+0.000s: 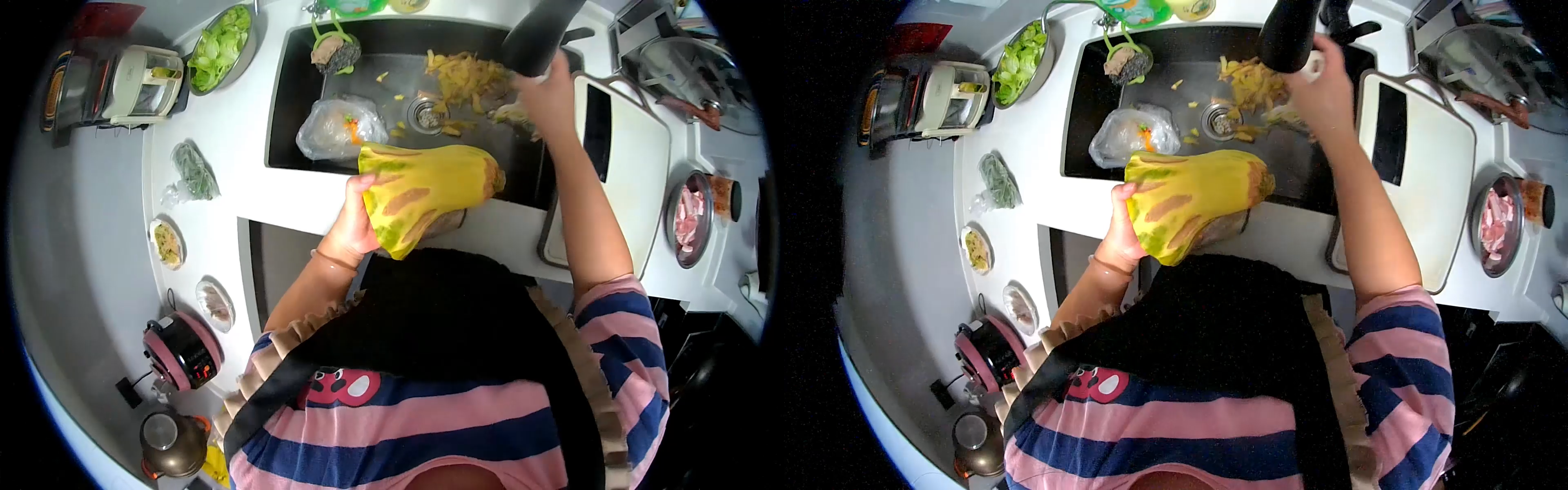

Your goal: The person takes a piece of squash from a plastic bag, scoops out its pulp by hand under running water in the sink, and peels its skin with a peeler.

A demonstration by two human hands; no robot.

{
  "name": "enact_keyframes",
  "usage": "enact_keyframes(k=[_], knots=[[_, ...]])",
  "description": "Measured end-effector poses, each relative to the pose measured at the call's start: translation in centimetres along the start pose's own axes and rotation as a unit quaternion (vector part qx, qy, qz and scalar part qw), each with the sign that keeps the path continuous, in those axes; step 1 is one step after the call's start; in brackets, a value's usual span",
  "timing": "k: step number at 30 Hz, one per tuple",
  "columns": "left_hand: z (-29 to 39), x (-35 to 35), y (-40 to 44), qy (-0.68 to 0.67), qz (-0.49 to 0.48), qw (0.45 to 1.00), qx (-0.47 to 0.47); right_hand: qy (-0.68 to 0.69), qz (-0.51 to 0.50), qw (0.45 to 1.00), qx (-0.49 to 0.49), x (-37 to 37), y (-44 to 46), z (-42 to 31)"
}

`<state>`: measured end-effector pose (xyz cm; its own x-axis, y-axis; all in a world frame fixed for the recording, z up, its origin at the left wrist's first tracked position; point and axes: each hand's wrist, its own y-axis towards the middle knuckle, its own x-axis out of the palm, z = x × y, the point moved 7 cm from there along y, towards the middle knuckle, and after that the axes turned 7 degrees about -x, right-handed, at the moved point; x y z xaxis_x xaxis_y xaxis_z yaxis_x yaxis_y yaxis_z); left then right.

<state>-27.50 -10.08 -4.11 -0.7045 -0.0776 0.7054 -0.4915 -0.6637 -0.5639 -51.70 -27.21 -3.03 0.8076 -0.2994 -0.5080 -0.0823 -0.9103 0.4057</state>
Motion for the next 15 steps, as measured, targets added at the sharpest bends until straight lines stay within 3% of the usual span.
enact_keyframes(k=[4, 6, 8, 10, 12, 15], knots=[[-0.1, 0.8, 4.0, -0.111, -0.009, 0.994, -0.016, -0.101, 0.056, 0.993, 0.039, -4.9, 6.1, 1.6], [0.3, 2.5, 5.6, -0.135, -0.063, 0.988, -0.031, -0.14, -0.078, 0.982, 0.105, -3.2, 8.5, 6.3], [0.6, 3.1, 7.4, -0.144, -0.099, 0.984, -0.03, -0.159, -0.207, 0.958, 0.119, -2.0, 7.8, 6.6], [0.9, 3.8, 8.6, -0.164, -0.117, 0.979, -0.026, -0.189, -0.255, 0.941, 0.115, -0.9, 6.1, 8.4], [1.2, 4.5, 9.3, -0.181, -0.143, 0.973, -0.015, -0.161, -0.096, 0.974, 0.127, -3.6, 5.8, 6.3], [1.4, 5.3, 10.5, -0.19, -0.161, 0.968, -0.028, -0.139, 0.016, 0.982, 0.13, -5.9, 7.4, 4.7]])
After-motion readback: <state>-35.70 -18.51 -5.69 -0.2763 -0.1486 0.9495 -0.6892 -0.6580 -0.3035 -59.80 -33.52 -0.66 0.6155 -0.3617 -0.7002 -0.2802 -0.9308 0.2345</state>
